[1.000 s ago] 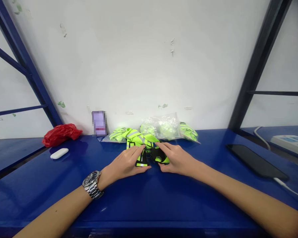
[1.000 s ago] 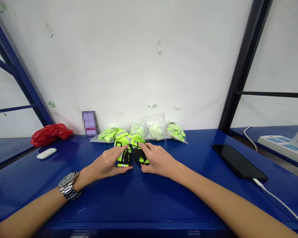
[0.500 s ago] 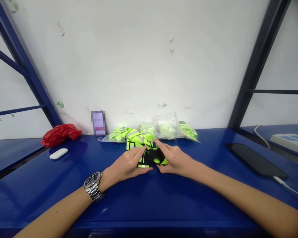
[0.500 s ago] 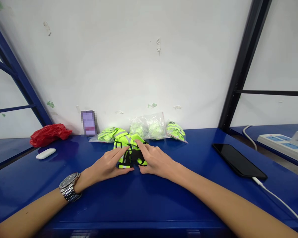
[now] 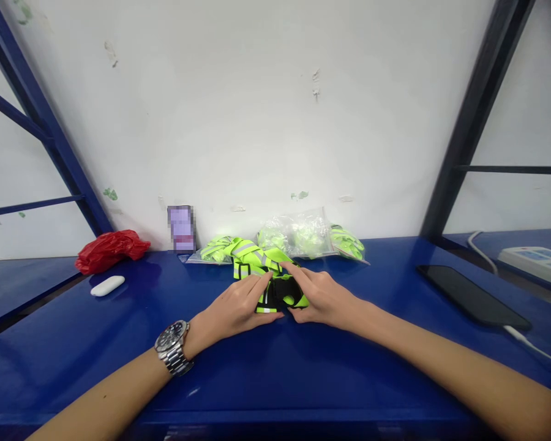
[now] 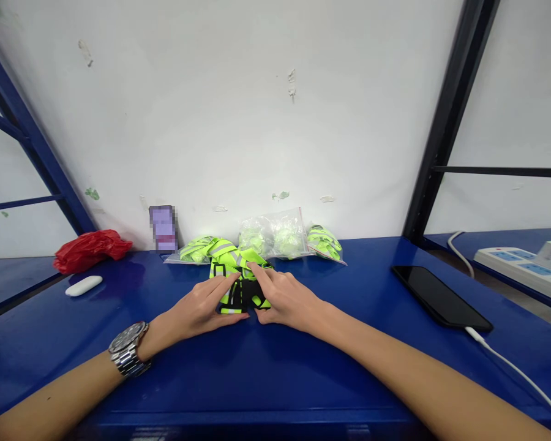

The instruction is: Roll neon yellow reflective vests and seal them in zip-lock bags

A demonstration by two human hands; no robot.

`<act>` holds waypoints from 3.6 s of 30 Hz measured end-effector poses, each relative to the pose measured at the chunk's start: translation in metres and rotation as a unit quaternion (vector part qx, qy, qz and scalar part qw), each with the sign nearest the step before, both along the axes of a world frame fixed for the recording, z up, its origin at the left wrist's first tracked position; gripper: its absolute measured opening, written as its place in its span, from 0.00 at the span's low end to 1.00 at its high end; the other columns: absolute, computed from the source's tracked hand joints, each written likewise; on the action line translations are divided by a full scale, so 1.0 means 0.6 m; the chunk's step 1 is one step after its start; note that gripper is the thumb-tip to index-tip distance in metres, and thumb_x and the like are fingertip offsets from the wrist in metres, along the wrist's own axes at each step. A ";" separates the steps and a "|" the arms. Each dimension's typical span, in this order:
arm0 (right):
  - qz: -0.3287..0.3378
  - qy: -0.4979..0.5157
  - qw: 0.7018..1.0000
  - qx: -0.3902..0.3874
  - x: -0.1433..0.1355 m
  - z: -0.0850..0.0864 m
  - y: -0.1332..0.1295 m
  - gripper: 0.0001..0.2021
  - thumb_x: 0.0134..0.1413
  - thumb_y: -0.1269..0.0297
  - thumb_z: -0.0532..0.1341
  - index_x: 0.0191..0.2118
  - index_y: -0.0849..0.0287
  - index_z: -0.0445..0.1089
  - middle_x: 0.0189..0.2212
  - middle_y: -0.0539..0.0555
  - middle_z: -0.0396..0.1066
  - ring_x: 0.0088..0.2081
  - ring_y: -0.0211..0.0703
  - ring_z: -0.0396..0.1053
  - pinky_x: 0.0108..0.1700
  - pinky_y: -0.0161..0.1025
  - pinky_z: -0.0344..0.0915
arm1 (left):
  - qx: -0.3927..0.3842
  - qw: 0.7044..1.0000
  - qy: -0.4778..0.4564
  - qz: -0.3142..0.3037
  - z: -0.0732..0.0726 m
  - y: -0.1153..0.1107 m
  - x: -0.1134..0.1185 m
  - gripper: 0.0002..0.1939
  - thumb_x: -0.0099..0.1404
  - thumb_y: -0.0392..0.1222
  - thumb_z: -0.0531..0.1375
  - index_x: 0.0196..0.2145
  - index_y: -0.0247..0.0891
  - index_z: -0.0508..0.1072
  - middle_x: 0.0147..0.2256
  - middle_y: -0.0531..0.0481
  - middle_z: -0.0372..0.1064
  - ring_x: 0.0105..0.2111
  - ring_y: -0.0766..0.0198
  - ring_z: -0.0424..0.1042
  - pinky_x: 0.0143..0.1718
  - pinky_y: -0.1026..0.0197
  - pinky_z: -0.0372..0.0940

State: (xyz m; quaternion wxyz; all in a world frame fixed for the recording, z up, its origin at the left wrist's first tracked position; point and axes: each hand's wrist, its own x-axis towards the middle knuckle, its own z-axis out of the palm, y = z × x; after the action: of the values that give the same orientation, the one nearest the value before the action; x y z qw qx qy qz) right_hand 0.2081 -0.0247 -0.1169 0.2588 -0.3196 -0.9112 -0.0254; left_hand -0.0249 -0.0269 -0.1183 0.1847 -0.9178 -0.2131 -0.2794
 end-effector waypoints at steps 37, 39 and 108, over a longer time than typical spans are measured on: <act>-0.024 0.239 0.966 -0.096 -0.003 0.027 0.003 0.17 0.44 0.62 0.65 0.43 0.59 0.73 0.35 0.53 0.75 0.36 0.48 0.72 0.39 0.42 0.68 | -0.476 0.810 -0.334 -0.078 0.010 0.005 0.051 0.18 0.65 0.48 0.56 0.47 0.35 0.70 0.47 0.43 0.71 0.49 0.53 0.70 0.51 0.49 0.66; -0.012 0.197 0.976 -0.087 -0.008 0.028 -0.004 0.17 0.44 0.62 0.65 0.42 0.59 0.73 0.33 0.53 0.73 0.32 0.45 0.70 0.36 0.41 0.68 | -0.530 0.726 -0.427 -0.098 0.017 0.006 0.058 0.19 0.67 0.51 0.53 0.48 0.34 0.70 0.49 0.42 0.70 0.51 0.54 0.69 0.52 0.51 0.67; -0.137 0.414 0.797 -0.418 -0.049 -0.033 -0.007 0.11 0.48 0.56 0.57 0.30 0.60 0.64 0.31 0.51 0.67 0.36 0.44 0.64 0.35 0.36 0.60 | -0.260 0.949 0.133 0.116 -0.004 -0.030 0.060 0.20 0.72 0.48 0.42 0.47 0.36 0.68 0.42 0.41 0.70 0.41 0.53 0.71 0.45 0.53 0.65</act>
State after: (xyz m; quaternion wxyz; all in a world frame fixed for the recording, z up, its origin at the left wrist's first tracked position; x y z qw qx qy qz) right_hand 0.1786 -0.0290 -0.1366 0.4461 -0.4984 -0.5861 0.4572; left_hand 0.0109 -0.0452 -0.1207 -0.0027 -0.9317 -0.3571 -0.0668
